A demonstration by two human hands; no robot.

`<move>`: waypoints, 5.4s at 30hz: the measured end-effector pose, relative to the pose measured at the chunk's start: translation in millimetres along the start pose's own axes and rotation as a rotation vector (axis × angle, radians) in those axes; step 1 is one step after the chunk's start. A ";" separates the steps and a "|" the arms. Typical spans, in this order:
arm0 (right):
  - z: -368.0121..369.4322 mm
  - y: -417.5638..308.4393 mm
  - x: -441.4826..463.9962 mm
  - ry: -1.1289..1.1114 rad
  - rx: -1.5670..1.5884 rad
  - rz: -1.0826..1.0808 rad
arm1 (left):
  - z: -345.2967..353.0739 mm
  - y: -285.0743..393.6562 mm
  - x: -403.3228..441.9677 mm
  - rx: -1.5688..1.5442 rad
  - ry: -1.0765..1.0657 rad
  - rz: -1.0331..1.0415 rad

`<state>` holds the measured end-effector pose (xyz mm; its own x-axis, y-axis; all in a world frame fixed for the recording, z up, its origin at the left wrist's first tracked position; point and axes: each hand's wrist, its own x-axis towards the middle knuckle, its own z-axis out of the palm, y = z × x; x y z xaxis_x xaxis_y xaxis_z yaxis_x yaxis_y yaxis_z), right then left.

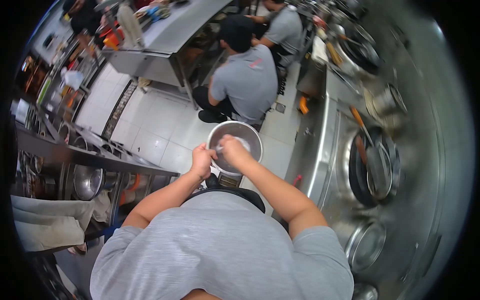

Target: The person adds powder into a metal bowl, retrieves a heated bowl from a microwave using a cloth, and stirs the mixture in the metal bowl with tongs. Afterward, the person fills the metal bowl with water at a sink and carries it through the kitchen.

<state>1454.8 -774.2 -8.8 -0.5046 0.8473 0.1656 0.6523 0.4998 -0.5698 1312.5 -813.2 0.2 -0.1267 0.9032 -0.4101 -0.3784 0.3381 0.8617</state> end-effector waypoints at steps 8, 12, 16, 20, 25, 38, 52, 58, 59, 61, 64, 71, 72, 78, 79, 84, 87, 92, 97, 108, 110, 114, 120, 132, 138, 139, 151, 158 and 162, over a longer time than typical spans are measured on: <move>56.4 -69.8 194.6 -0.195 -0.219 -0.298 | -123.5 88.0 83.7 -0.195 0.372 0.149; 114.1 -79.8 279.5 -0.662 -0.035 -0.441 | -171.1 107.2 134.6 -0.314 0.580 0.241; 121.4 -77.0 372.4 -0.506 -0.222 -0.485 | -200.4 146.3 177.7 -0.320 0.693 0.225; 167.3 -105.2 445.5 -0.681 0.245 -0.606 | -236.8 169.4 236.7 -0.392 0.817 0.287; 204.4 -126.8 539.8 -0.771 -0.166 -0.763 | -291.0 203.6 253.5 -0.455 0.995 0.262; 361.4 -284.1 755.8 -0.964 0.099 -1.079 | -502.6 338.7 371.8 -0.557 1.095 0.373; 517.2 -436.2 998.5 -0.804 -0.048 -1.081 | -736.8 473.3 484.5 -0.604 1.214 0.415; 562.3 -525.3 1063.2 -1.344 -0.397 -1.201 | -829.0 513.4 522.7 -0.642 1.320 0.399; 568.9 -536.0 1082.9 -1.293 -0.355 -1.171 | -846.7 520.1 532.5 -0.680 1.298 0.446; 580.1 -557.9 1123.3 -1.145 -0.284 -1.142 | -885.4 539.9 557.1 -0.691 1.249 0.439; 592.4 -579.7 1178.6 -0.904 -0.218 -1.074 | -943.5 565.3 595.0 -0.650 1.122 0.347; 637.8 -561.4 1302.8 -1.013 -0.285 -0.775 | -1045.2 677.7 732.8 -0.522 0.925 0.321; 637.9 -566.3 1330.7 -1.156 -0.338 -0.732 | -1058.6 692.7 750.2 -0.466 0.952 0.257; 668.2 -575.6 1490.3 -0.583 -0.077 -0.811 | -1129.8 772.8 866.7 -0.548 0.858 0.346; 673.6 -585.5 1514.4 -0.484 0.025 -0.828 | -1140.7 788.8 883.8 -0.589 0.880 0.329; 697.1 -648.1 1641.4 -0.429 0.076 -0.914 | -1202.5 861.6 940.2 -0.523 0.927 0.443; 686.9 -703.1 1713.4 -0.444 0.124 -0.896 | -1238.5 911.3 967.3 -0.529 0.940 0.415; 734.8 -720.4 1815.9 -0.379 0.016 -0.938 | -1324.3 967.2 1055.0 -0.503 0.805 0.479; 755.9 -705.3 1899.8 -0.387 -0.091 -0.737 | -1365.5 1025.7 1144.9 -0.444 0.707 0.383; 782.6 -596.4 2059.5 -0.636 -0.355 -0.370 | -1352.6 1127.6 1352.9 -0.323 0.534 0.266; 758.9 -588.3 2094.9 -0.730 -0.422 -0.303 | -1349.3 1148.5 1395.8 -0.372 0.522 0.261; 790.7 -513.1 2182.1 -0.407 -0.101 -0.640 | -1337.4 1187.3 1465.8 -0.357 0.510 0.249; 757.3 -513.7 2288.4 -0.841 -0.388 -0.458 | -1338.4 1231.5 1544.5 -0.400 0.536 0.223; 739.1 -518.3 2484.0 -0.278 -0.243 -0.644 | -1376.5 1333.2 1724.7 -0.365 0.481 0.222; 736.8 -475.8 2569.4 -0.436 -0.018 -0.681 | -1371.1 1366.3 1792.9 -0.344 0.526 0.176; 737.3 -465.9 2580.5 -0.597 -0.034 -0.674 | -1366.6 1368.3 1802.3 -0.377 0.534 0.185; 731.9 -151.6 2826.6 0.005 -0.526 -0.379 | -1347.3 1324.1 1888.3 -0.525 0.938 0.367; 757.3 -234.3 2763.1 -0.372 -0.094 -0.416 | -1328.2 1385.9 1830.6 0.316 1.236 0.114; 748.1 -238.5 2768.4 -0.382 -0.060 -0.417 | -1272.1 1552.5 1789.2 0.439 1.268 1.008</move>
<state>-520.8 1318.0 -16.5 -0.8879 0.4564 0.0578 0.3792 0.7971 -0.4699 -668.1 991.4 224.0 -0.8344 0.0952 0.5429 0.5480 0.0371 0.8357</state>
